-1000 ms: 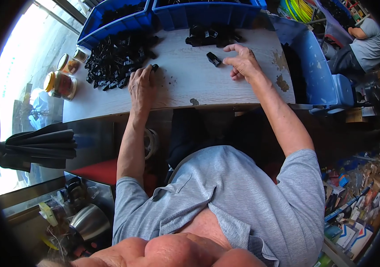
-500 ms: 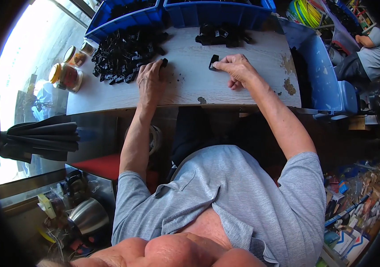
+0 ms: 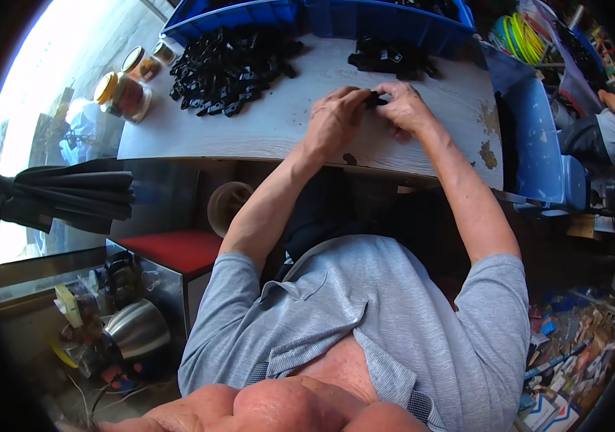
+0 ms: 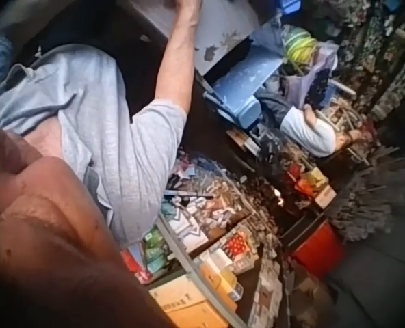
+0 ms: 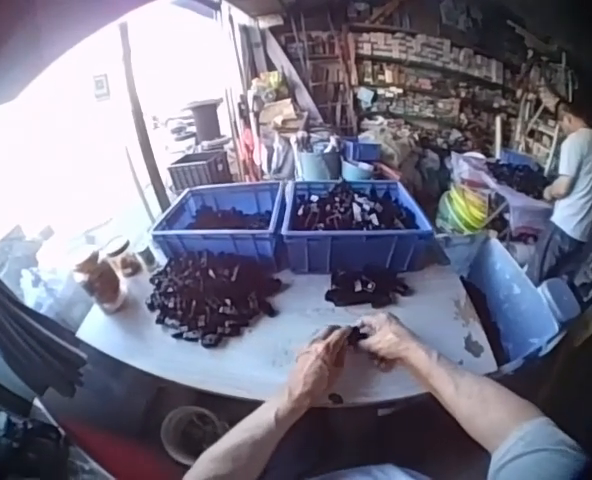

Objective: Assembling small black plastic components at a workbench by hand.

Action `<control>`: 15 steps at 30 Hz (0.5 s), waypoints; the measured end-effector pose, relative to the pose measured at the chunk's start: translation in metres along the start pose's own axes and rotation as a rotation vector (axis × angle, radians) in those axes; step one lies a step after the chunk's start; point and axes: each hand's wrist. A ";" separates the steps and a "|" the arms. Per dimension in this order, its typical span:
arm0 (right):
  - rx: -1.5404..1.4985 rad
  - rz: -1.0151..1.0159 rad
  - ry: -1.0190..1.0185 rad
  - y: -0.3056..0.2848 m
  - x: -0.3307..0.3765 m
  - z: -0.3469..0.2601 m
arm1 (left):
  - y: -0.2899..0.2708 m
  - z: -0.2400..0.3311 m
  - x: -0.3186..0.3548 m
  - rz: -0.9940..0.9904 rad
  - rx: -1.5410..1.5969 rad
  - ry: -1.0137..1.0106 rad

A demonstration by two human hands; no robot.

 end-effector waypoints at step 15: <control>0.015 0.006 -0.059 0.002 -0.002 0.006 | 0.002 -0.020 -0.006 -0.137 0.014 0.351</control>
Point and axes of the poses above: each hand's wrist, its own x-axis away from the middle knuckle, its own y-axis out of the palm, z = x × y, and after that the axes turned 9 degrees about y, right-handed
